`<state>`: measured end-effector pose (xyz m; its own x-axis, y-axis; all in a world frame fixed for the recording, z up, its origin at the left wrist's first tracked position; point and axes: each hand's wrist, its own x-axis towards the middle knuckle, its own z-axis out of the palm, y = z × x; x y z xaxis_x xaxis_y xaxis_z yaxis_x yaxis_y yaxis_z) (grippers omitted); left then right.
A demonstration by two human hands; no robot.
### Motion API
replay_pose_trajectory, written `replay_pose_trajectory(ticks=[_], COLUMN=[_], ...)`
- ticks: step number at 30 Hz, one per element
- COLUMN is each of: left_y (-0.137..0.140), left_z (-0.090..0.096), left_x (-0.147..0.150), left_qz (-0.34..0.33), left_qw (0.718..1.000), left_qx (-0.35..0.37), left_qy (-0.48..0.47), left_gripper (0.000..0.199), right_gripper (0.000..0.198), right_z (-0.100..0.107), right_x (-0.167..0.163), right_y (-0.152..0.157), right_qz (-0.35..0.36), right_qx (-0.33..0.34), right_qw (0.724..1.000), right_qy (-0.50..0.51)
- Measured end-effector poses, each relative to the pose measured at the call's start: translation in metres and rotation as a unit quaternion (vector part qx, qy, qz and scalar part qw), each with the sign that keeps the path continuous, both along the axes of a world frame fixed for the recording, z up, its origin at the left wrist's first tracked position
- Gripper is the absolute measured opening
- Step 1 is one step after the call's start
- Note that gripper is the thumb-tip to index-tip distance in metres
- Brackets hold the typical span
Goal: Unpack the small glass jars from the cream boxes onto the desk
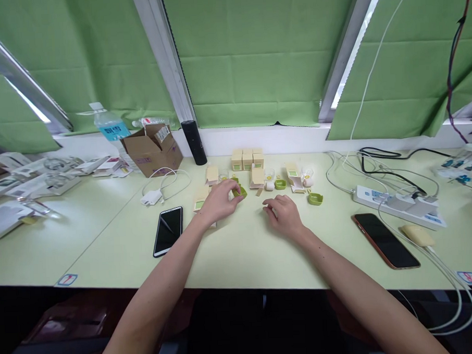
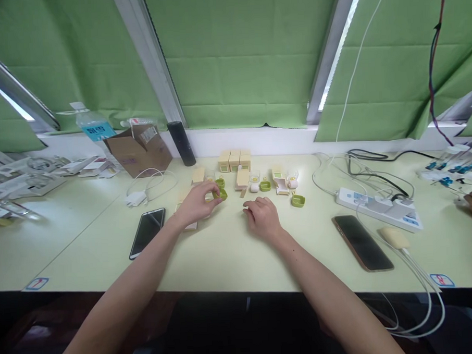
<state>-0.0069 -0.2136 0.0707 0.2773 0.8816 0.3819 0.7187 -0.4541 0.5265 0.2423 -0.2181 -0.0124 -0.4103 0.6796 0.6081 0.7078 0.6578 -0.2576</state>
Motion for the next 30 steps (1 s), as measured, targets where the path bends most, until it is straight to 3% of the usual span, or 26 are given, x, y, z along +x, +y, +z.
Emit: replay_pose_trajectory(ticks=[4, 14, 24, 30], left_y=[-0.009, -0.022, -0.021, -0.018], left_z=[0.001, -0.013, -0.022, -0.032], left_x=[-0.001, -0.005, -0.011, -0.007], left_qz=[-0.018, -0.028, -0.026, -0.018], left_qw=[0.994, 0.981, 0.980, 0.977], left_qx=[-0.016, -0.057, -0.034, 0.021], left_qy=[0.106, 0.182, 0.193, 0.211], left_gripper=[0.008, 0.009, 0.044, 0.036], right_gripper=[0.018, 0.019, 0.017, 0.017], right_z=[0.002, 0.000, 0.002, 0.001], right_x=[-0.003, -0.003, -0.004, -0.005], right_y=[0.004, 0.001, 0.001, 0.000], right_qz=[0.004, 0.002, -0.004, -0.004], right_qx=[-0.027, -0.082, -0.097, -0.096], right_qw=[1.000, 0.996, 0.994, 0.994], right_qy=[-0.002, -0.034, -0.047, -0.046])
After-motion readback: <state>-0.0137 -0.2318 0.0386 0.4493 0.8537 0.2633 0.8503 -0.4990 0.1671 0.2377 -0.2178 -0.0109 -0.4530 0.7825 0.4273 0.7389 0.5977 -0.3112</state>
